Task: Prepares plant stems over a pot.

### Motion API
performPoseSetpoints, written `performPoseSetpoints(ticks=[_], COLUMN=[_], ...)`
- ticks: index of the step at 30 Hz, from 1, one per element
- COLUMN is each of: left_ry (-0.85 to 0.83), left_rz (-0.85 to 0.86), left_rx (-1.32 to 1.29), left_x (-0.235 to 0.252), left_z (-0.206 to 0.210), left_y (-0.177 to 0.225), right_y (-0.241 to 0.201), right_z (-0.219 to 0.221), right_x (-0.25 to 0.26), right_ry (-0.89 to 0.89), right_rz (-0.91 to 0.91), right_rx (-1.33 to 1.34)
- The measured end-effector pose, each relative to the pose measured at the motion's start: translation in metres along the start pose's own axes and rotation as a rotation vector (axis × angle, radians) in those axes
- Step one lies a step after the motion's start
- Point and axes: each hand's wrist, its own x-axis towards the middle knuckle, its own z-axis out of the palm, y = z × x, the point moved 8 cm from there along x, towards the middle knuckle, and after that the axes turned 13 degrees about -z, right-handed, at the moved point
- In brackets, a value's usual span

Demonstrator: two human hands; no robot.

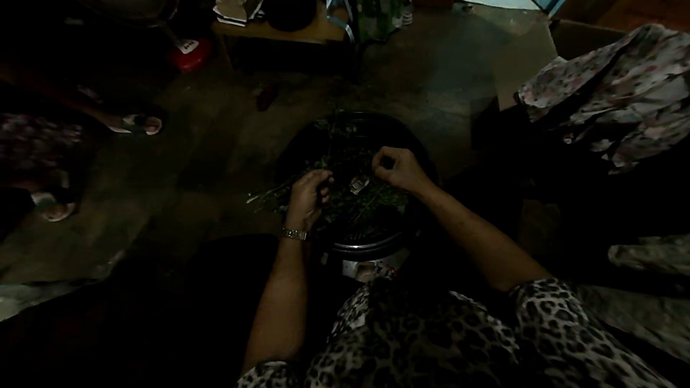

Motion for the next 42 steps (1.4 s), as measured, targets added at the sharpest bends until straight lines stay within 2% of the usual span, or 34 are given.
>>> performPoseSetpoints(ticks=[5,7,12,14,18,22,28,32,37,42], left_ry=[-0.232,-0.273,-0.351,-0.350,-0.363,-0.392,-0.421,-0.364,-0.262,-0.235], left_rz=[-0.054,-0.073,-0.088,-0.106,-0.137,-0.152,-0.113,-0.090,-0.046,-0.014], left_rx=[-0.083,-0.083,-0.005,0.022,0.020,0.035,0.024,0.068,-0.024,0.022], left_x=[-0.002,-0.001,-0.002,-0.002,-0.003,-0.004,-0.003,-0.005,-0.008,-0.012], left_z=[0.020,0.024,0.033,0.035,0.037,0.039,0.039,0.038,0.016,0.013], left_y=[-0.006,-0.008,-0.015,-0.018,-0.020,-0.019,-0.017,-0.016,0.003,0.002], right_y=[0.016,0.020,0.014,0.006,0.011,0.009,0.011,0.012,0.009,0.013], right_z=[0.014,0.021,0.037,0.045,0.053,0.044,0.044,0.041,0.010,0.002], right_x=[0.000,0.001,-0.002,-0.003,-0.006,-0.003,-0.003,-0.004,-0.001,-0.002], right_ry=[-0.099,-0.158,-0.168,-0.192,-0.238,-0.193,-0.144,-0.143,0.006,-0.012], right_rz=[0.116,0.138,0.171,0.166,0.214,0.175,0.183,0.226,0.288,0.262], right_rx=[-0.015,-0.012,0.359,0.487,0.485,0.431,0.533,0.428,0.390,0.370])
